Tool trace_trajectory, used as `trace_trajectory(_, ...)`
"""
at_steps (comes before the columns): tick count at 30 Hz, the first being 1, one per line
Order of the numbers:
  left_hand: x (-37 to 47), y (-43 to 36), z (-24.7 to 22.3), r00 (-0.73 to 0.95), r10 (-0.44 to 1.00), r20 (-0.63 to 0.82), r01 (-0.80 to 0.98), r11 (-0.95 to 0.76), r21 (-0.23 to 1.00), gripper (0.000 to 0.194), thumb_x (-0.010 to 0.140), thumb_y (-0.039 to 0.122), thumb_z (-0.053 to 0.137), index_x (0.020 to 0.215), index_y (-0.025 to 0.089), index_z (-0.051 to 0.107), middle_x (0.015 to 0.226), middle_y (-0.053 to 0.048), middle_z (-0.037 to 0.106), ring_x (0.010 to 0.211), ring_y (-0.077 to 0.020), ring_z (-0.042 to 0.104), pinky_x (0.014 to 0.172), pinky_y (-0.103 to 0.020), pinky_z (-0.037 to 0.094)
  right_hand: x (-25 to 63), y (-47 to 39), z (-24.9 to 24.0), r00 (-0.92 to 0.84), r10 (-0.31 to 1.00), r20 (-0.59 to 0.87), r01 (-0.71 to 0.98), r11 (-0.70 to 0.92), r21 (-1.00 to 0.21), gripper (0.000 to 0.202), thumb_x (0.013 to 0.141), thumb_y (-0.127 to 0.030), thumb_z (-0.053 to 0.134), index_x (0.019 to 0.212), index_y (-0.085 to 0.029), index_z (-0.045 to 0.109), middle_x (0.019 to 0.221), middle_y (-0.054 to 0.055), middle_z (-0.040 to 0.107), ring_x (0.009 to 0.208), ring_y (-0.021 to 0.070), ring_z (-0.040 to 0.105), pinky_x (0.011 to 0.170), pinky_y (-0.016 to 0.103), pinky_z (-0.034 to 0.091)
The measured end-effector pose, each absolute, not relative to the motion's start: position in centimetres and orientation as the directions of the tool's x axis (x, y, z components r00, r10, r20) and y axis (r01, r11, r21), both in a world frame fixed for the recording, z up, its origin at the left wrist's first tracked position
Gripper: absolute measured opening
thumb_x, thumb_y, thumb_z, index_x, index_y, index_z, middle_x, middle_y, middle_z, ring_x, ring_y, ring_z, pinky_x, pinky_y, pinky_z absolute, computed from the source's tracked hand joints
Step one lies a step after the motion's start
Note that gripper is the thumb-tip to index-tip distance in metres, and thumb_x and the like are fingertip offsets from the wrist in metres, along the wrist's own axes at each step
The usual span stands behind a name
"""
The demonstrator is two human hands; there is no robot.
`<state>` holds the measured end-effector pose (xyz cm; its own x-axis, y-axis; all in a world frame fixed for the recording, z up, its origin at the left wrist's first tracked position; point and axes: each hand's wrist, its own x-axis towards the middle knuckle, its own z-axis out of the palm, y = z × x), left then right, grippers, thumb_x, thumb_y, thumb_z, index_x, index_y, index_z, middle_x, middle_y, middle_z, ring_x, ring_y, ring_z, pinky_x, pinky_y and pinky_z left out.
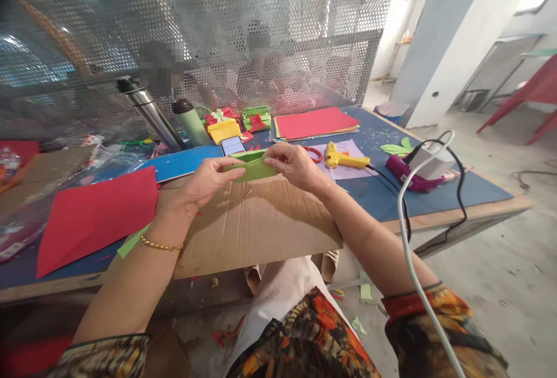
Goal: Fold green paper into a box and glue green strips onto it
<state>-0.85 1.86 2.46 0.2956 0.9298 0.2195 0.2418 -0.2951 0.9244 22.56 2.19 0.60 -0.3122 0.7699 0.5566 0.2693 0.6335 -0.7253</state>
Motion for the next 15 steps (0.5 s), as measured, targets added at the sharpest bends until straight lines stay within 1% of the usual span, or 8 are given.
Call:
trace_trajectory(3,-0.7,1.9,2.4,0.254,0.931,0.261,0.195,-0.314,0.929,0.036,0.058,0.049,0.094,0.076,0.021,0.081,0.087,-0.004,0.075,0.085,-0.0199,0.063,0.082,-0.034,0.05,22.3,2.1,0.6,-0.327,0.776,0.539,0.222,0.617,-0.755,0.025,0.088,-0.04,0.064,0.079,-0.017,0.065,0.07,-0.001,0.058,0.062,0.0109,0.053,0.059,0.026,0.041)
trace_trajectory(6,-0.6,2.0,2.3,0.198,0.939,0.283,0.167,-0.316,0.934,0.037,0.055,0.049,0.095,0.073,0.02,0.08,0.085,-0.004,0.074,0.083,-0.019,0.063,0.081,-0.033,0.05,22.3,1.9,0.9,-0.319,0.796,0.515,0.222,0.59,-0.776,0.029,0.09,-0.044,0.063,0.079,-0.017,0.065,0.067,-0.001,0.058,0.06,0.0104,0.054,0.057,0.025,0.042)
trace_trajectory(8,-0.7,2.1,2.2,0.169,0.95,0.262,0.157,-0.288,0.945,0.037,0.055,0.047,0.095,0.075,0.02,0.079,0.082,-0.003,0.074,0.079,-0.0182,0.062,0.079,-0.033,0.05,22.5,1.9,1.1,-0.246,0.826,0.507,0.238,0.559,-0.795,0.034,0.093,-0.048,0.06,0.082,-0.017,0.068,0.069,0.0,0.061,0.059,0.0104,0.055,0.056,0.025,0.042)
trace_trajectory(10,-0.9,2.3,2.1,0.149,0.959,0.241,0.165,-0.265,0.95,0.034,0.058,0.044,0.093,0.075,0.019,0.079,0.078,-0.002,0.073,0.075,-0.0174,0.061,0.077,-0.032,0.049,22.7,2.0,1.2,-0.101,0.839,0.535,0.267,0.541,-0.798,0.037,0.094,-0.049,0.057,0.083,-0.016,0.07,0.07,0.0,0.061,0.059,0.0103,0.054,0.055,0.025,0.041)
trace_trajectory(12,-1.0,2.5,1.8,0.136,0.956,0.261,0.213,-0.285,0.935,0.024,0.065,0.038,0.088,0.076,0.019,0.079,0.079,-0.002,0.073,0.076,-0.0177,0.062,0.076,-0.032,0.049,22.8,2.1,1.3,0.002,0.804,0.595,0.315,0.564,-0.763,0.035,0.093,-0.047,0.058,0.084,-0.016,0.071,0.068,0.0,0.06,0.06,0.0105,0.051,0.057,0.026,0.04)
trace_trajectory(13,-0.9,2.6,1.7,0.134,0.946,0.295,0.257,-0.321,0.912,0.019,0.068,0.034,0.085,0.077,0.019,0.08,0.08,-0.002,0.073,0.078,-0.0181,0.062,0.077,-0.032,0.049,22.8,2.1,1.2,-0.003,0.78,0.626,0.34,0.589,-0.733,0.034,0.093,-0.045,0.059,0.084,-0.015,0.072,0.067,0.0,0.059,0.061,0.0106,0.05,0.058,0.026,0.039)
trace_trajectory(15,-0.8,2.8,1.3,0.146,0.909,0.391,0.369,-0.417,0.831,0.009,0.073,0.027,0.08,0.08,0.02,0.081,0.084,-0.003,0.072,0.082,-0.0192,0.064,0.08,-0.034,0.051,22.6,1.9,1.0,-0.108,0.75,0.653,0.376,0.638,-0.672,0.029,0.092,-0.04,0.06,0.089,-0.015,0.075,0.066,-0.001,0.057,0.061,0.0104,0.048,0.059,0.026,0.037)
